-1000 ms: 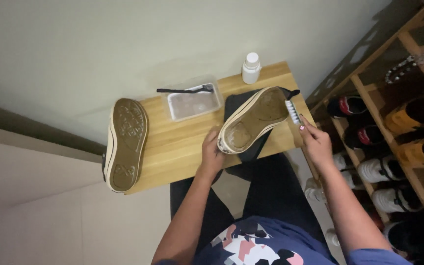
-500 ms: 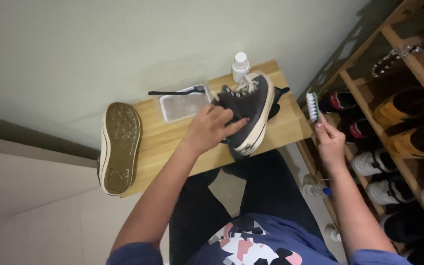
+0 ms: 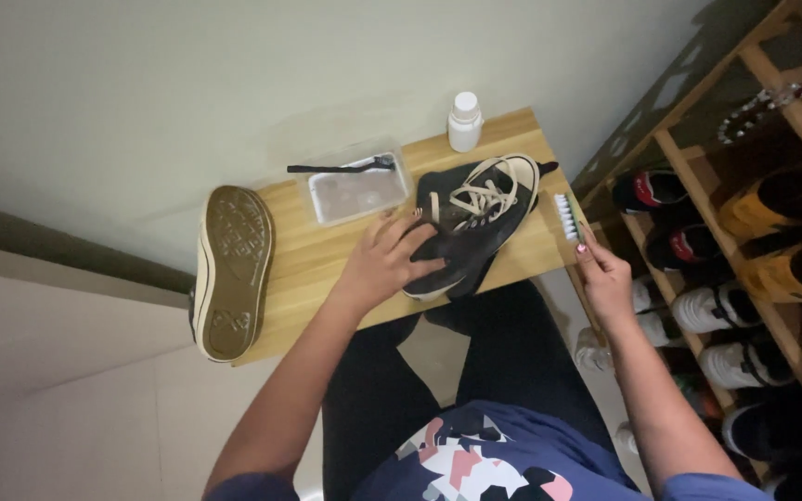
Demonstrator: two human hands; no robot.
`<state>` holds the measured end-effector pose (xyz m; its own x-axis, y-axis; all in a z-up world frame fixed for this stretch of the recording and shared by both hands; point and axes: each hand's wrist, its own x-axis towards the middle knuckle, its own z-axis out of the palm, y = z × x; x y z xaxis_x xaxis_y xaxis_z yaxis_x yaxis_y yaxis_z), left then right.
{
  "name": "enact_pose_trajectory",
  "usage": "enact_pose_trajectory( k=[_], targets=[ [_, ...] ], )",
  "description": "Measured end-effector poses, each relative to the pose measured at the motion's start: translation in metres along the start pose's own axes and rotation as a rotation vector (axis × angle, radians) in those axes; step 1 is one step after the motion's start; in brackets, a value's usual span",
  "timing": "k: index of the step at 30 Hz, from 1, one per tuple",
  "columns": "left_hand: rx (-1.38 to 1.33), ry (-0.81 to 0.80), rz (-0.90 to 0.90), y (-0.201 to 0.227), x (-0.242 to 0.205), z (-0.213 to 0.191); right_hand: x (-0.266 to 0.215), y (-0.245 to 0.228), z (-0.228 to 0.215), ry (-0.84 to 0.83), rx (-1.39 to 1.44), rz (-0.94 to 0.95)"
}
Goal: The person scrubs a black high-top sneaker with a green brush, focusing on the sole, upper, and toe cap. The person rotates the shoe to access different areas while scrubbing.
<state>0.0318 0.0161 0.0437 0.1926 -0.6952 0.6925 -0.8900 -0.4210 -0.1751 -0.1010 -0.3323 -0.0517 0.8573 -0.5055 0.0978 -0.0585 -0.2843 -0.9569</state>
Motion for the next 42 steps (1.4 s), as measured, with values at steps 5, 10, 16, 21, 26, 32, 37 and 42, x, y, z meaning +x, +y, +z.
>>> enact_pose_trajectory(
  k=[5,10,16,21,26,32,37,42],
  targets=[
    [-0.155,0.001,-0.198,0.022,-0.012,-0.020,-0.002,-0.002,0.009,0.003,0.013,0.007],
    [-0.409,0.182,-0.629,0.048,-0.055,0.007,-0.002,-0.017,0.022,-0.016,-0.082,-0.030],
    [-0.756,-0.024,-0.907,0.060,-0.057,0.035,-0.004,-0.078,0.051,-0.133,-0.315,-0.074],
    [-0.728,-0.075,-0.989,0.060,-0.061,0.051,0.042,-0.060,0.038,0.049,-0.489,-0.105],
    [-0.686,-0.011,-0.965,0.063,-0.059,0.049,0.027,-0.092,0.057,-0.066,-0.912,-0.249],
    [-0.658,0.004,-0.940,0.062,-0.057,0.048,0.023,-0.042,0.075,0.067,-1.074,-0.410],
    [-0.687,0.047,-0.915,0.063,-0.051,0.040,0.049,-0.018,0.052,0.103,-1.172,-0.410],
    [-0.680,0.090,-0.874,0.062,-0.044,0.033,0.031,-0.057,0.055,0.036,-1.095,-0.451]
  ],
)
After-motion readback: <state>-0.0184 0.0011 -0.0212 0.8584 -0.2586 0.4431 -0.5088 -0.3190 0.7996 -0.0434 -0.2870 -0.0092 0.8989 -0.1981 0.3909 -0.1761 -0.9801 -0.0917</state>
